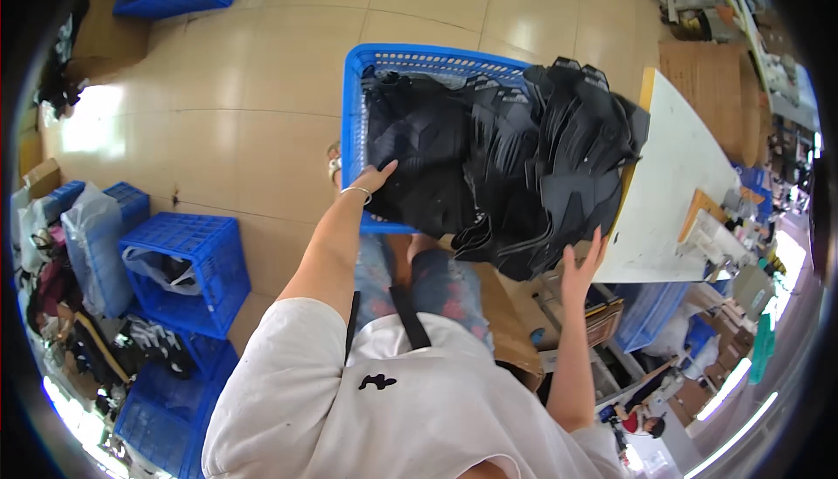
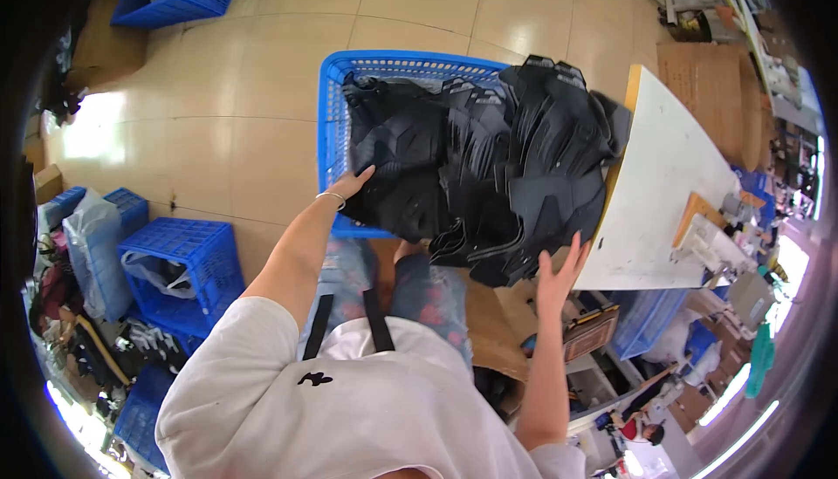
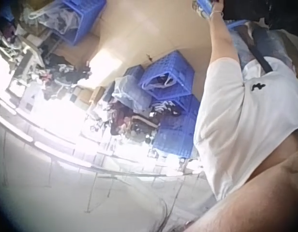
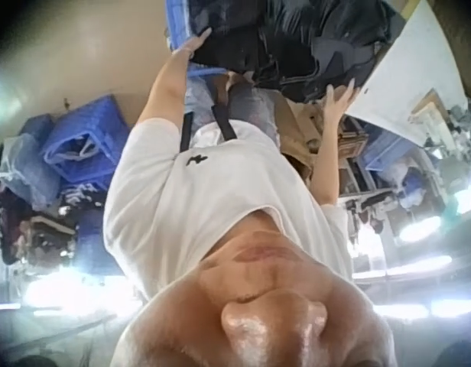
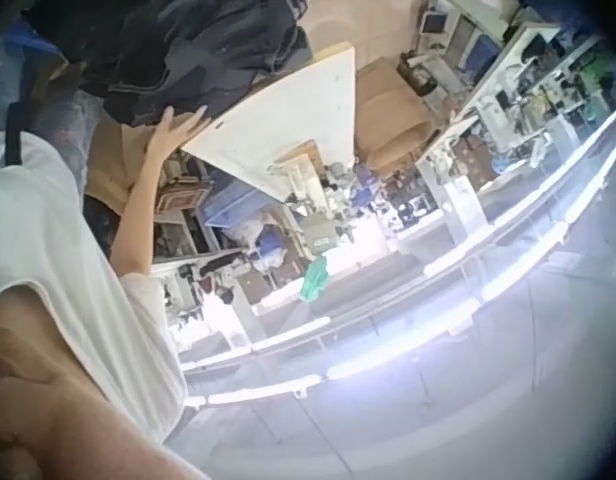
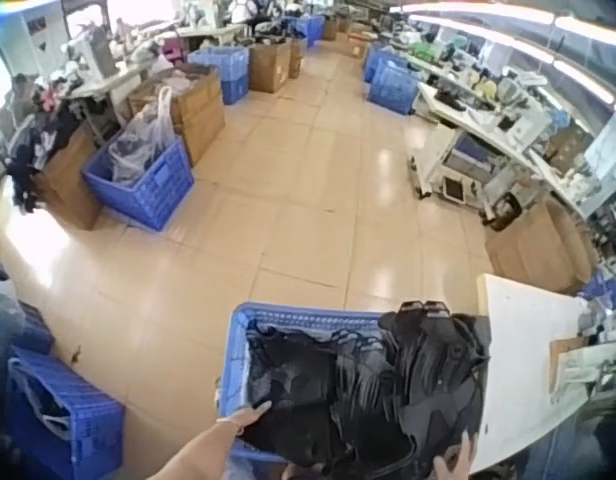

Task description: Stitching components of a shoe upper using an industrial sewing machine.

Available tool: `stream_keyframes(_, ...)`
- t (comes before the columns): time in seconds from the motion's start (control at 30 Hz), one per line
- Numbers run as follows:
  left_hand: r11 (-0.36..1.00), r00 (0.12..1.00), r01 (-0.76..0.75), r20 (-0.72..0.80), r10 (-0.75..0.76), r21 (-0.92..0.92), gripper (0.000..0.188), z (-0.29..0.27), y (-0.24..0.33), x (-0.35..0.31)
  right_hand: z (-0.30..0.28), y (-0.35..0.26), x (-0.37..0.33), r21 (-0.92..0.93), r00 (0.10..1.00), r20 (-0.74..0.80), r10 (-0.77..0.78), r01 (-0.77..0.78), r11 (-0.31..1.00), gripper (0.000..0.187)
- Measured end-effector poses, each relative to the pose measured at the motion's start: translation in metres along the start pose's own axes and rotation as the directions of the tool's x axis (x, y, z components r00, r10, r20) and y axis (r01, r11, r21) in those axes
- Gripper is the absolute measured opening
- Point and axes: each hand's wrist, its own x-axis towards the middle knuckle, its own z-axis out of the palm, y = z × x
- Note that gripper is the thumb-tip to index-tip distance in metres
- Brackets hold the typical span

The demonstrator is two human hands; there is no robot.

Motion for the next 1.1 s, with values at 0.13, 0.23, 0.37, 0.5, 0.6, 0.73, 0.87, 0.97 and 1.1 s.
stream_keyframes(0.13,0.986,0.96,0.145,0.252,-0.121,-0.078,0.109,0.008,0.008,0.018,0.009,0.003,-0.035,0.314,0.987,0.046,0.152,-0.159,0.936,0.064)
stream_keyframes(0.23,0.926,0.923,0.276,0.341,-0.18,-0.258,0.11,0.016,0.016,0.023,0.017,0.009,-0.073,0.307,0.979,0.082,0.187,-0.203,0.93,0.055)
stream_keyframes(0.37,0.725,0.789,0.479,0.604,-0.109,-0.495,0.116,0.029,0.031,0.028,0.03,0.02,-0.114,0.27,0.899,0.253,0.357,-0.42,0.867,0.05)
stream_keyframes(0.5,0.867,0.885,0.462,0.042,-0.463,-0.187,0.123,0.046,0.041,0.025,0.032,0.026,-0.138,0.401,0.857,0.243,0.454,-0.515,0.758,0.044)
stream_keyframes(0.6,0.881,0.936,0.307,-0.056,-0.349,-0.359,0.13,0.053,0.032,0.034,0.02,0.03,-0.152,0.256,0.885,0.244,0.398,-0.454,0.853,0.042)
stream_keyframes(0.73,0.582,0.846,0.471,0.152,-0.511,-0.663,0.122,0.048,0.011,0.059,0.013,0.036,-0.176,0.063,0.888,0.358,0.29,-0.333,0.941,0.04)
stream_keyframes(0.87,0.33,0.864,0.499,0.428,-0.265,-0.801,0.095,0.041,0.007,0.046,0.022,0.028,-0.192,0.253,0.728,0.475,0.494,-0.651,0.716,0.037)
stream_keyframes(0.97,0.07,0.937,0.349,0.346,-0.053,-0.934,0.107,0.033,0.013,0.014,0.025,-0.002,-0.171,0.235,0.874,0.246,0.419,-0.473,0.849,0.038)
stream_keyframes(1.1,0.503,0.936,0.345,0.328,-0.125,-0.793,0.093,0.018,0.025,-0.006,0.025,-0.041,-0.086,-0.251,0.99,0.085,-0.109,0.127,0.96,0.062)
